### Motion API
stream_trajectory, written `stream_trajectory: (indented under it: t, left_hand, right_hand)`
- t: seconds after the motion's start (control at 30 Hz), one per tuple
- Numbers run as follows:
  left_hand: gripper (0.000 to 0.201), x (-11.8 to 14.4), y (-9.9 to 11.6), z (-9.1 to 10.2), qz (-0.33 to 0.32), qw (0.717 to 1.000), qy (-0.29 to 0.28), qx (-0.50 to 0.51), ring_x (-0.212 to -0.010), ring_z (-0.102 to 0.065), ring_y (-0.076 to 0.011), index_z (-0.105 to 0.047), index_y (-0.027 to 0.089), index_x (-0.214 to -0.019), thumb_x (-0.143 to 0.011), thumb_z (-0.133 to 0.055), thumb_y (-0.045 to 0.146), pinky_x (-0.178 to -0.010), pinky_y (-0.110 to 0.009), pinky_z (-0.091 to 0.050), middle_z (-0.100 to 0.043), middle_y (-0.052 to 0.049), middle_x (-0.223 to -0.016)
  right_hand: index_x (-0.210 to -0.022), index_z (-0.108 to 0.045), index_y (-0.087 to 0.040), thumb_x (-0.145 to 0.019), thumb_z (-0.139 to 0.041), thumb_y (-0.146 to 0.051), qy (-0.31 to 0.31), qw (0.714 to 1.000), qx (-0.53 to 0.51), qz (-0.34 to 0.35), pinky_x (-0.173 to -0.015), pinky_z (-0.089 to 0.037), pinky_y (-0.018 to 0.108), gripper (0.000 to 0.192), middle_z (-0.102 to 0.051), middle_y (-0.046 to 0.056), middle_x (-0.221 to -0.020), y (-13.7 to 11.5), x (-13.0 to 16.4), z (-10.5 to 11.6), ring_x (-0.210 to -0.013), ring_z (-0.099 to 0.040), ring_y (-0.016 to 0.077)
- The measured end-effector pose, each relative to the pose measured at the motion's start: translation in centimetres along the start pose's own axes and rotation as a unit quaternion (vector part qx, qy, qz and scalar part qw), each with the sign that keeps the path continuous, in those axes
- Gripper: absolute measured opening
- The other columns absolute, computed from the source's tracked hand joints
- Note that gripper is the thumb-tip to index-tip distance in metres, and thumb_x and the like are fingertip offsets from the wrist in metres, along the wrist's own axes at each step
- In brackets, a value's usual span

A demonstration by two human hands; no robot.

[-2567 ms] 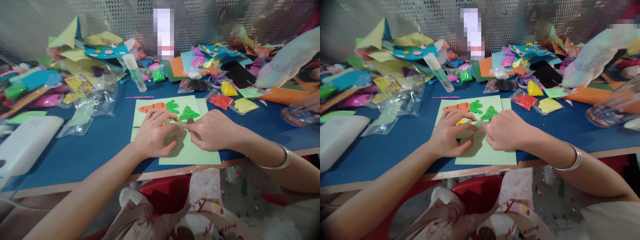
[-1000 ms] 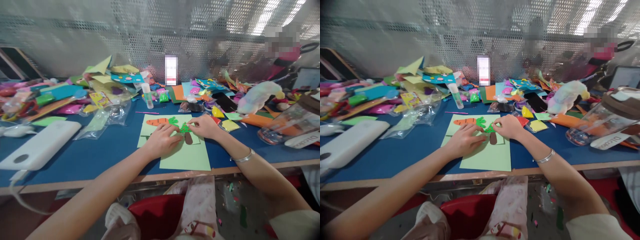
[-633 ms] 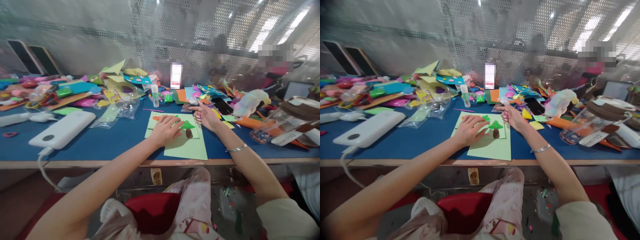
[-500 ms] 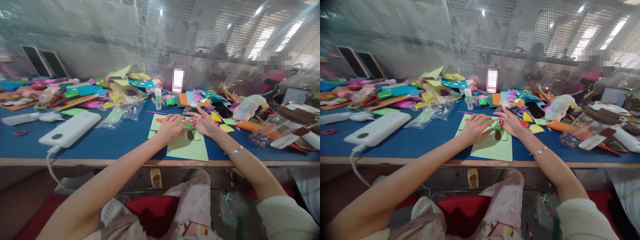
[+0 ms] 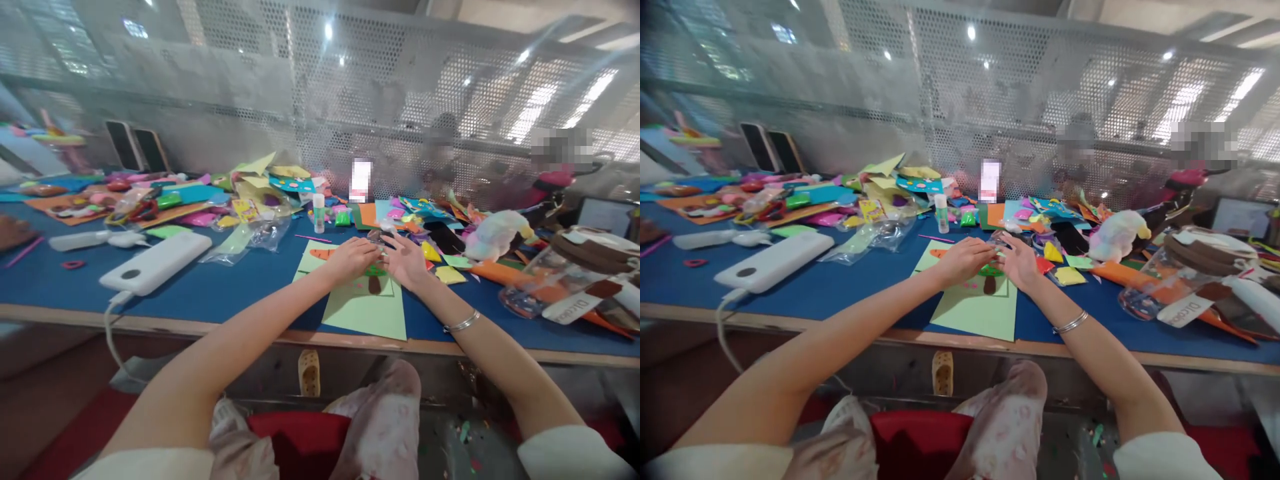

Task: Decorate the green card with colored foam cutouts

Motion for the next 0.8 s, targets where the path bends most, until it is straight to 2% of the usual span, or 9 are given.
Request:
stream_trajectory:
  t: [0.17, 0.23, 0.33, 0.47, 0.63, 0.73, 0.8]
  left_hand:
    - [0.024, -0.8, 0.1, 1.0, -0.051, 0.998, 0.035, 0.004, -0.088, -0.057, -0.0158, -0.057, 0.015, -0.108, -0.093, -0.038, 0.017, -0.079, -0.03, -0.04, -0.066, -0.008, -0.097]
    - [0.025, -1.2, -0.1, 1.4, -0.054, 0.998, 0.043, 0.001, -0.082, -0.057, -0.0157, -0.057, 0.015, -0.109, -0.093, -0.037, 0.017, -0.075, -0.029, -0.041, -0.065, -0.008, -0.088]
    - [0.024, -1.2, -1.2, 1.8, -0.019, 0.996, 0.089, 0.008, -0.072, -0.055, -0.0156, -0.058, 0.014, -0.104, -0.094, -0.037, 0.022, -0.07, -0.029, -0.042, -0.062, -0.005, -0.074]
    - [0.027, 0.0, -2.5, 1.8, 0.031, 0.985, 0.163, 0.054, -0.079, -0.057, -0.0164, -0.055, 0.013, -0.11, -0.092, -0.046, 0.031, -0.074, -0.029, -0.046, -0.066, -0.006, -0.081]
    - [0.024, 0.8, -2.3, 2.0, 0.067, 0.97, 0.214, 0.092, -0.078, -0.059, -0.0151, -0.057, 0.015, -0.107, -0.089, -0.052, 0.03, -0.074, -0.027, -0.046, -0.068, -0.004, -0.083]
    - [0.031, 0.7, -2.5, 2.6, 0.077, 0.972, 0.2, 0.098, -0.09, -0.06, -0.017, -0.056, 0.016, -0.111, -0.086, -0.055, 0.034, -0.082, -0.031, -0.044, -0.068, -0.005, -0.097]
    - [0.032, 1.1, -3.9, 2.9, 0.103, 0.977, 0.168, 0.083, -0.095, -0.059, -0.0184, -0.055, 0.018, -0.115, -0.086, -0.054, 0.032, -0.088, -0.034, -0.04, -0.068, -0.004, -0.1]
  right_hand:
    - [-0.103, -0.058, -0.016, -0.081, -0.051, -0.029, -0.041, 0.998, 0.034, 0.03, -0.076, -0.053, 0.034, 0.027, -0.065, 0.009, -0.103, -0.7, 0.1, -0.1, -0.074, -0.064, 0.0166]
    - [-0.105, -0.059, -0.018, -0.08, -0.055, -0.026, -0.044, 0.995, 0.076, 0.05, -0.082, -0.052, 0.037, 0.027, -0.065, 0.006, -0.105, -1.0, 0.1, -0.1, -0.077, -0.065, 0.0169]
    - [-0.1, -0.064, -0.017, -0.08, -0.061, -0.032, -0.027, 0.983, 0.177, 0.047, -0.086, -0.051, 0.038, 0.025, -0.068, 0.006, -0.098, -0.9, -0.2, 0.2, -0.081, -0.067, 0.0187]
    - [-0.093, -0.068, -0.013, -0.077, -0.066, -0.041, -0.03, 0.963, 0.269, 0.017, -0.086, -0.051, 0.036, 0.032, -0.071, 0.01, -0.091, 0.3, -0.9, 0.1, -0.085, -0.068, 0.0205]
    - [-0.084, -0.07, -0.014, -0.069, -0.073, -0.041, 0.041, 0.95, 0.306, 0.054, -0.077, -0.055, 0.033, 0.031, -0.071, 0.005, -0.078, 0.6, -1.4, 0.2, -0.072, -0.068, 0.0177]
    - [-0.086, -0.07, -0.015, -0.068, -0.072, -0.041, 0.081, 0.928, 0.338, 0.134, -0.074, -0.056, 0.033, 0.031, -0.071, 0.004, -0.082, -0.9, -1.4, 1.0, -0.072, -0.067, 0.0175]
    - [-0.086, -0.068, -0.014, -0.073, -0.067, -0.044, 0.111, 0.894, 0.401, 0.168, -0.071, -0.055, 0.035, 0.033, -0.071, 0.007, -0.079, -2.1, -1.4, 2.2, -0.072, -0.067, 0.0198]
Point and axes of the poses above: each hand's wrist, its own x-axis away from the middle knuckle, its own z-axis out of the back of the hand, y = z × x, the point moved 6 cm from there along -x, towards the middle knuckle
